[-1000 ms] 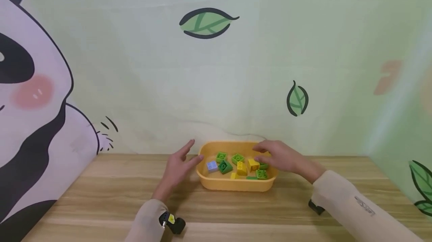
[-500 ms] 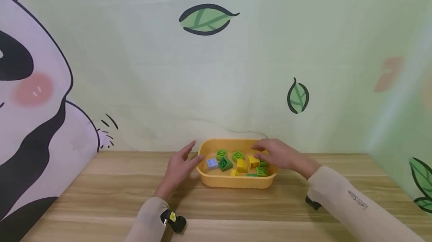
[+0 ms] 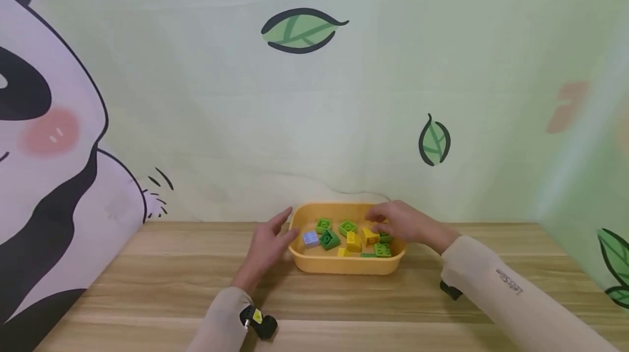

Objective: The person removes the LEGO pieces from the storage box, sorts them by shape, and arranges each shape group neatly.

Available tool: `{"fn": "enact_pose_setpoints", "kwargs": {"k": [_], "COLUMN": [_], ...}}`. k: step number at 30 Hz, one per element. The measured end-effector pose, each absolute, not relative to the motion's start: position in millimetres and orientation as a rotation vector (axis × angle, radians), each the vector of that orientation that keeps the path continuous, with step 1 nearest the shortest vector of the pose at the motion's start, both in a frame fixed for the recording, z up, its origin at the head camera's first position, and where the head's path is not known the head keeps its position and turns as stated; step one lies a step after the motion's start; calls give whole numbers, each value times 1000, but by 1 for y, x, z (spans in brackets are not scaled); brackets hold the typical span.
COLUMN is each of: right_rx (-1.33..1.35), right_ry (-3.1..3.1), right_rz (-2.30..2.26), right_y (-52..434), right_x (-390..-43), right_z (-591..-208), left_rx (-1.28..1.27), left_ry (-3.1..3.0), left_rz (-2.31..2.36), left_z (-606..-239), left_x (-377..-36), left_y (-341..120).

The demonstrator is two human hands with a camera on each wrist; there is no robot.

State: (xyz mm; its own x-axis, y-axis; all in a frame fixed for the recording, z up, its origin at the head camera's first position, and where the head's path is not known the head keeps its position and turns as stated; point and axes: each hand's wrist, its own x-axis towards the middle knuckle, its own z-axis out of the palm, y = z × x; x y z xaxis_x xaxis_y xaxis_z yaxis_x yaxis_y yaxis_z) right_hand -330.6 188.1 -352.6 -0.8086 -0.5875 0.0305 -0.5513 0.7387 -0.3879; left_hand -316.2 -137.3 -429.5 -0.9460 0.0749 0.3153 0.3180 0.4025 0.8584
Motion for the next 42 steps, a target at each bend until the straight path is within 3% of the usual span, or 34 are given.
{"fn": "enact_pose_setpoints", "kwargs": {"k": [42], "right_rx": [-869], "right_ry": [2735], "right_rz": [-551], "right_y": [181], "right_x": [-342], "right_z": [-368], "left_rx": [-437], "left_ry": [-2370], "left_rz": [-1585], "left_z": [-436], "left_x": [-316], "left_y": [-134]}}
